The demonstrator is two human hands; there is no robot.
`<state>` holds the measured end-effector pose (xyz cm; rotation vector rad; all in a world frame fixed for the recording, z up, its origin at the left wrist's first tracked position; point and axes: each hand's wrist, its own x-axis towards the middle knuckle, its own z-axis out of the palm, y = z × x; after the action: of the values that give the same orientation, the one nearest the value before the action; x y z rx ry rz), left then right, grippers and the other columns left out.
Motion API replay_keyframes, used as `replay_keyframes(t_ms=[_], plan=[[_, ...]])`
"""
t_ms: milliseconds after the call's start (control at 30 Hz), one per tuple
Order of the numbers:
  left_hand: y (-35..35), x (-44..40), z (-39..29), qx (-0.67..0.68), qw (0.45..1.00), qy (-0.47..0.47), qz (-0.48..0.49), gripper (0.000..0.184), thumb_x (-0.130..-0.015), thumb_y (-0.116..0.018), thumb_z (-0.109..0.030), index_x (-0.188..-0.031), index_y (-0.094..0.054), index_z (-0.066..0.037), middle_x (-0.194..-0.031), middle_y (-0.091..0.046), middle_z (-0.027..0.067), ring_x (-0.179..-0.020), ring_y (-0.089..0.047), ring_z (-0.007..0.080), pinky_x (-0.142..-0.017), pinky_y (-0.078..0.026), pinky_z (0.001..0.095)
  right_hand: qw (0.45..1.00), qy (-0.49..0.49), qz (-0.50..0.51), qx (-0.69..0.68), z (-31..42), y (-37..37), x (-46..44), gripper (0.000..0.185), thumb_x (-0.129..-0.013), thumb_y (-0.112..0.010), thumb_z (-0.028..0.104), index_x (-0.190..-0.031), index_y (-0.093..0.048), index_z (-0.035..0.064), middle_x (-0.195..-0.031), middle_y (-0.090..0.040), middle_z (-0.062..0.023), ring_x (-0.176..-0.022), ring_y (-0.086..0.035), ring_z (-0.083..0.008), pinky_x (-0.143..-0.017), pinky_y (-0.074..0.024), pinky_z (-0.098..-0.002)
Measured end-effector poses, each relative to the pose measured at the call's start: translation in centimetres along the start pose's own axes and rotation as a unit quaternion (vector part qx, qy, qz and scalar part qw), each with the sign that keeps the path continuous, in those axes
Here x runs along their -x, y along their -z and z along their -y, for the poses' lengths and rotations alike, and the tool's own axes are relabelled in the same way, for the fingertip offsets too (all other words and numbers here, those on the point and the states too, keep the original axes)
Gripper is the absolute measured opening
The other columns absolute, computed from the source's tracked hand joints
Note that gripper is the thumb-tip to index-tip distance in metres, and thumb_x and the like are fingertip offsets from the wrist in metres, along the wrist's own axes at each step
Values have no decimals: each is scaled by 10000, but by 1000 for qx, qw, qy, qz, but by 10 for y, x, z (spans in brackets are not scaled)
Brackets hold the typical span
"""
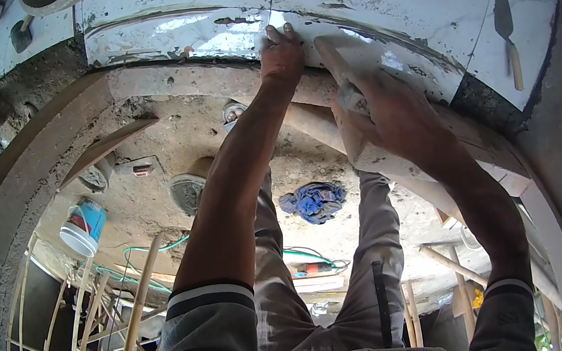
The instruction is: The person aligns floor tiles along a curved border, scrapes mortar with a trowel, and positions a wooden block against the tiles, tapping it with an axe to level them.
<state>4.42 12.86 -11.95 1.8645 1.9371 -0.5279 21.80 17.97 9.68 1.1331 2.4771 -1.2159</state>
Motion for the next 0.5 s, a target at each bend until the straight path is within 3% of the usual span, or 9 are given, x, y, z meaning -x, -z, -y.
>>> replay_keyframes(t_ms=[400, 500], plan=[[1, 1, -2, -23, 1000, -4, -7, 513, -912, -454, -154, -1367, -345, 57, -1320, -371, 390, -1130, -515, 477, -872, -494, 448, 995, -42, -62, -64, -7, -1, -2, 435, -817, -643, 237, -1161, -485, 22, -908, -594, -200, -840, -610, -376, -763, -485, -475], [0, 3, -1, -12, 1000, 0, 1, 514, -911, -456, -153, -1363, -347, 64, -1323, -368, 389, -1138, -508, 477, -876, -491, 449, 994, -75, -20, -76, -12, -5, -8, 432, -825, -633, 233, -1172, -481, 25, -918, -595, -205, -843, -610, -375, -749, -487, -474]])
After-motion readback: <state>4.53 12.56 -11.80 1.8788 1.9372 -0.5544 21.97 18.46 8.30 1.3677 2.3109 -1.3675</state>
